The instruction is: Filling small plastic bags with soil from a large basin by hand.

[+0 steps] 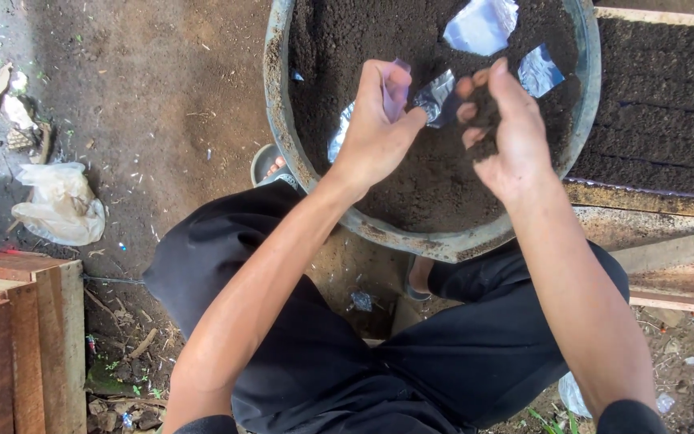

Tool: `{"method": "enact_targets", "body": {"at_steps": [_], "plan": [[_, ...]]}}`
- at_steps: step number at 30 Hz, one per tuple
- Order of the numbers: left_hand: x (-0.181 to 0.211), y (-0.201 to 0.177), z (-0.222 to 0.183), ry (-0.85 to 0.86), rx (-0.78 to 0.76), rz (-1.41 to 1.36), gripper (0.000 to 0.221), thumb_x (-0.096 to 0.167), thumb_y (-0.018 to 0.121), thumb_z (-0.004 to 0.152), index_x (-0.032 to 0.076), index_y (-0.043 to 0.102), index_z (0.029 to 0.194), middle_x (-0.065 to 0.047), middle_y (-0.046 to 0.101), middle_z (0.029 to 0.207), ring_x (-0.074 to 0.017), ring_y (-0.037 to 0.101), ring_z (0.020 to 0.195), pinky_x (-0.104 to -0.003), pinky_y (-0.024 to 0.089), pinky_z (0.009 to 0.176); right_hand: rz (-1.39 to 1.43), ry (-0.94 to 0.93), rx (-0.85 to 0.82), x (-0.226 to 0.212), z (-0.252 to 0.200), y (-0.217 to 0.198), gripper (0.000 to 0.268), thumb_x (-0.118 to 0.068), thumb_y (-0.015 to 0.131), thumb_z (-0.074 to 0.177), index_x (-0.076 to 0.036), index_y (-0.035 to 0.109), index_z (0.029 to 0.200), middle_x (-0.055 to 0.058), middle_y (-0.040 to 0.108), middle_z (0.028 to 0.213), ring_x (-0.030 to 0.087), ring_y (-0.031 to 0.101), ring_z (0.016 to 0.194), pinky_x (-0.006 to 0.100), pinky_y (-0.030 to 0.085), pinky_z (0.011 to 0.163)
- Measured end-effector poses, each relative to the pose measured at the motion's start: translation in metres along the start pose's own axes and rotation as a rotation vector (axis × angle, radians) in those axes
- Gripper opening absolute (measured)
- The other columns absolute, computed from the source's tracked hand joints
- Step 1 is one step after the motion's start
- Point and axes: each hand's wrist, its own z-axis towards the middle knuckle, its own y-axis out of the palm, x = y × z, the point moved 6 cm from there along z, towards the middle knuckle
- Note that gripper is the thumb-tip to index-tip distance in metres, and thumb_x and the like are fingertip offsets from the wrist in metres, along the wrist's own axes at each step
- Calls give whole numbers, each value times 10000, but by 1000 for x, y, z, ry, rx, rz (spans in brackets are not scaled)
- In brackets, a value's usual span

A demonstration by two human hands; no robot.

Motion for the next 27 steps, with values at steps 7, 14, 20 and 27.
{"method": "enact_targets", "body": {"at_steps": [7, 14, 20, 27], "plan": [[-7, 22, -17, -9, -58, 185, 338, -143, 448, 663, 75, 353, 903, -34, 370, 746, -109, 405, 669, -200, 381, 556, 335, -110, -173, -27, 3, -3, 415, -398, 629, 680, -190, 315, 507, -89, 249, 450, 15, 316, 363, 120, 183, 288], [-25, 42, -27, -5, -146, 287, 306, -77, 491, 708, 105, 305, 868, -5, 349, 728, -88, 321, 546, -245, 318, 468, 331, -119, -243, -22, -6, -2, 472, -416, 653, 659, -188, 254, 555, -83, 184, 512, 13, 222, 410, 132, 146, 318], [-35, 48, -27, -35, -181, 301, 321, -118, 499, 712, 82, 319, 886, -29, 389, 743, -92, 372, 565, -207, 334, 436, 256, -197, -109, -20, -9, 5, 404, -445, 607, 628, -168, 323, 551, -56, 306, 496, 34, 290, 358, 144, 197, 283], [-37, 52, -33, -53, -207, 239, 311, -82, 513, 710, 97, 324, 879, -12, 377, 742, -80, 330, 547, -223, 294, 435, 230, -215, -278, -24, -15, 18, 432, -450, 566, 678, -181, 292, 480, -61, 261, 450, 62, 283, 380, 185, 187, 340]]}}
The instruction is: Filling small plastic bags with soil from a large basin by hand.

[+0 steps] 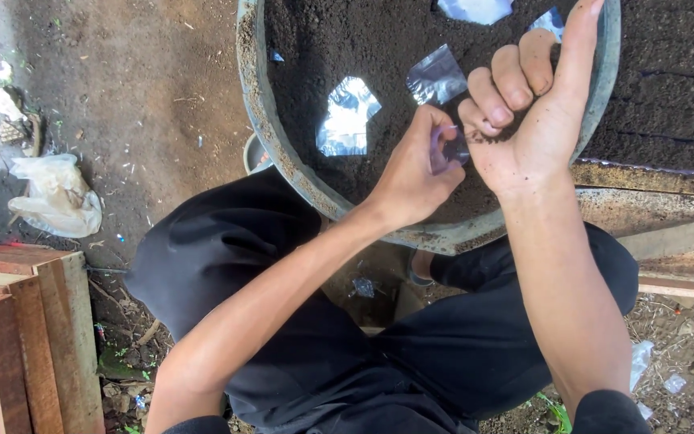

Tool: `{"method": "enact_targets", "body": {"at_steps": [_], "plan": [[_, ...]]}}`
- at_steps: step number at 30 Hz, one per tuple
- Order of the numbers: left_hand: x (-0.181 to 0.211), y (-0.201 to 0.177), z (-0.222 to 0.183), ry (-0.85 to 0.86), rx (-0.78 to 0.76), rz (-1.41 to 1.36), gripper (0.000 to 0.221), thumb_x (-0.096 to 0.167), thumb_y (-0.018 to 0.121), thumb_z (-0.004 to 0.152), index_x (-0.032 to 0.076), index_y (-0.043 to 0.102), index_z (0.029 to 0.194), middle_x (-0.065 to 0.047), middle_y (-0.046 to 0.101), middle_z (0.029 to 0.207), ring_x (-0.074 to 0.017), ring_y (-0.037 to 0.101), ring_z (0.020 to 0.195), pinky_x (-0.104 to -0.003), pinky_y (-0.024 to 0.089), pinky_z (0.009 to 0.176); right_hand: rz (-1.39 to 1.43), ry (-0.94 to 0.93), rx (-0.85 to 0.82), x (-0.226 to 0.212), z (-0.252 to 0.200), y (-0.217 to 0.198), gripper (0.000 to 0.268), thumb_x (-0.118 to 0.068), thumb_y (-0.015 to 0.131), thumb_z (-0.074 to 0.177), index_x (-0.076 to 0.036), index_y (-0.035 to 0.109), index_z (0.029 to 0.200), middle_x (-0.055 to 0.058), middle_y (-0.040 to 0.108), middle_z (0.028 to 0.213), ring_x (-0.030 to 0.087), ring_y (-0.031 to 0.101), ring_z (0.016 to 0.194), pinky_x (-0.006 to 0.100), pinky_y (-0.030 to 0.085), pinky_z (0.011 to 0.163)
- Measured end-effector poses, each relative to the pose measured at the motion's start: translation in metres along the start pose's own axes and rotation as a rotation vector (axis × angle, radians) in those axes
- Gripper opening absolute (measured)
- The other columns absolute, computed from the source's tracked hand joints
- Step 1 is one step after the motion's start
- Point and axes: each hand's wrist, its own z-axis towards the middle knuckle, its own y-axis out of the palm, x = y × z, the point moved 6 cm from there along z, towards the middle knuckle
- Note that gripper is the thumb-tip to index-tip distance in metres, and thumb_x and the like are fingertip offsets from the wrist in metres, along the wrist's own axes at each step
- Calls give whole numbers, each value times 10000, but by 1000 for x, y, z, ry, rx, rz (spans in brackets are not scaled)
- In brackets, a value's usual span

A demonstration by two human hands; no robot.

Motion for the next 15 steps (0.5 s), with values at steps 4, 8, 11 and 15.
{"method": "enact_targets", "body": {"at_steps": [4, 8, 11, 15], "plan": [[0, -1, 0, -18, -2, -23, 322, -85, 514, 704, 99, 327, 891, -9, 373, 741, -82, 347, 570, -220, 306, 451, -73, -37, 99, 4, 2, -11, 469, -473, 590, 655, -179, 253, 513, -54, 201, 465, 59, 254, 366, 179, 163, 304], [1, -1, -1, -57, -17, -42, 317, -77, 513, 709, 110, 319, 875, 2, 353, 731, -75, 335, 562, -217, 301, 440, -156, -95, 16, 0, 0, -2, 468, -513, 554, 667, -182, 266, 506, -49, 216, 451, 74, 255, 357, 190, 165, 319], [0, 0, -2, -55, -26, -54, 304, -68, 511, 716, 118, 324, 868, 14, 343, 677, -73, 327, 541, -222, 283, 428, -136, -52, -36, -1, -3, 7, 488, -524, 548, 650, -182, 251, 471, -54, 213, 419, 76, 268, 365, 195, 161, 338], [-3, 0, -1, -48, -30, -58, 316, -75, 509, 711, 108, 325, 890, 20, 317, 607, -71, 312, 503, -232, 264, 411, -130, -37, -51, 3, -3, 1, 462, -483, 529, 705, -185, 273, 463, -55, 230, 420, 83, 300, 380, 198, 200, 354]]}}
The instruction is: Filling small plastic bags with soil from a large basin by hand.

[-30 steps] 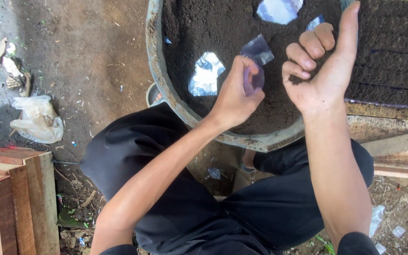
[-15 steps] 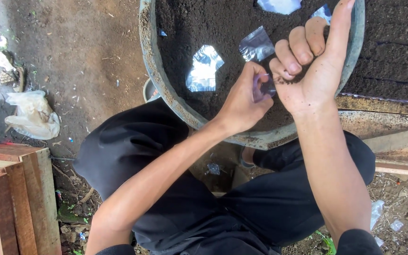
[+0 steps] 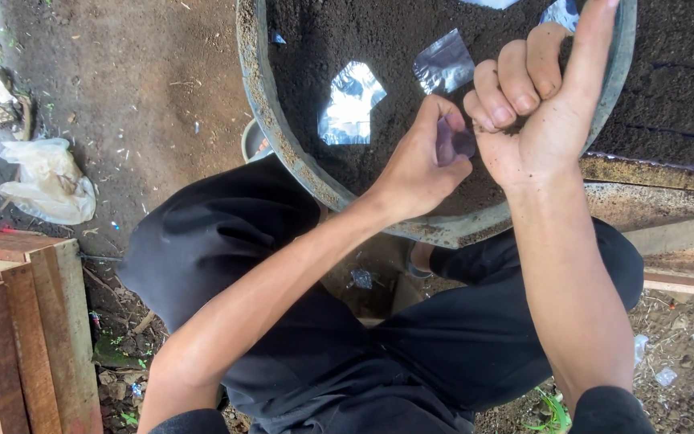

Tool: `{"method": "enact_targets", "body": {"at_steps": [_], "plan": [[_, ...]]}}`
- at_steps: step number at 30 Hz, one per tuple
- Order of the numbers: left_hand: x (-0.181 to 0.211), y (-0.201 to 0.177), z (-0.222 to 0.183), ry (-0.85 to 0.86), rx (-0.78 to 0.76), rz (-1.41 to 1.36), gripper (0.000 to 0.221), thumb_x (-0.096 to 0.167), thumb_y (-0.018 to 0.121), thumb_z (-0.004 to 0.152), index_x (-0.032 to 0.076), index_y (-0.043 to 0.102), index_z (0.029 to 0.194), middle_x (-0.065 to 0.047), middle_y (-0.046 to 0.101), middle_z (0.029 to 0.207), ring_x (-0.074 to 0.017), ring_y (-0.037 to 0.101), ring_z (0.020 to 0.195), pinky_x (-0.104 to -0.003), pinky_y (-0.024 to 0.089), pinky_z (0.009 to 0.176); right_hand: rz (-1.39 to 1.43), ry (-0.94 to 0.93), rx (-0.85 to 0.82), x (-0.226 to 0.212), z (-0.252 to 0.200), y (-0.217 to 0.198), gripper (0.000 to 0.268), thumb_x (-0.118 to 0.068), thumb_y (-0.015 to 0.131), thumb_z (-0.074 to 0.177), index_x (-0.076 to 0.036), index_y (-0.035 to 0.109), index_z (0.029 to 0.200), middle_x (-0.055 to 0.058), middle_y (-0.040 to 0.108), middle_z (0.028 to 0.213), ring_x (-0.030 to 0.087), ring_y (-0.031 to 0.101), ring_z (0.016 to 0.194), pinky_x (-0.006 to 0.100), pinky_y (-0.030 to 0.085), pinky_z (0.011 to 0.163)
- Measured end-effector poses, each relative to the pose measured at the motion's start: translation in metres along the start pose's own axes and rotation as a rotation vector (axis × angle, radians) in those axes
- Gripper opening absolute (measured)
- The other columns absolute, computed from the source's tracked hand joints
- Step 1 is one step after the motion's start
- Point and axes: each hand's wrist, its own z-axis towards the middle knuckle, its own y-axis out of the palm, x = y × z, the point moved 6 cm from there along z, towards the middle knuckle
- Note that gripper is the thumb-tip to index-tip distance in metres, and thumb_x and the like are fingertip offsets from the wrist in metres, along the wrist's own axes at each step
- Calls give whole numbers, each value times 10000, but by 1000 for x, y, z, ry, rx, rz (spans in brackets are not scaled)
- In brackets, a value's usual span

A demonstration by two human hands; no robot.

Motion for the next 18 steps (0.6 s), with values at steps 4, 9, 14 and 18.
{"method": "enact_targets", "body": {"at_steps": [4, 9, 14, 18], "plan": [[-1, 0, -1, 2, -8, -10, 317, -70, 499, 704, 121, 326, 889, 21, 305, 613, -79, 320, 547, -239, 266, 436, -71, -51, 113, 3, 1, -11, 425, -475, 557, 699, -166, 322, 527, -22, 271, 478, 107, 310, 373, 201, 197, 316], [0, 3, 0, 0, -33, -43, 305, -69, 511, 722, 107, 325, 888, -12, 370, 709, -91, 369, 606, -227, 376, 492, -19, -19, -5, -1, 1, 5, 393, -410, 472, 775, -180, 299, 507, -50, 253, 458, 71, 259, 362, 181, 146, 308], [0, 2, 0, 42, -40, -49, 303, -72, 498, 727, 107, 321, 895, 5, 304, 668, -80, 326, 567, -219, 323, 451, -7, 52, -32, -2, -1, 4, 420, -438, 508, 722, -169, 300, 475, -36, 244, 433, 102, 279, 380, 203, 175, 350], [0, 3, -1, 17, -52, -16, 297, -65, 498, 735, 102, 330, 914, 15, 288, 641, -82, 327, 547, -228, 308, 443, -4, 36, -22, 2, 1, -2, 456, -449, 502, 738, -175, 265, 460, -36, 229, 418, 104, 295, 365, 196, 165, 319]]}}
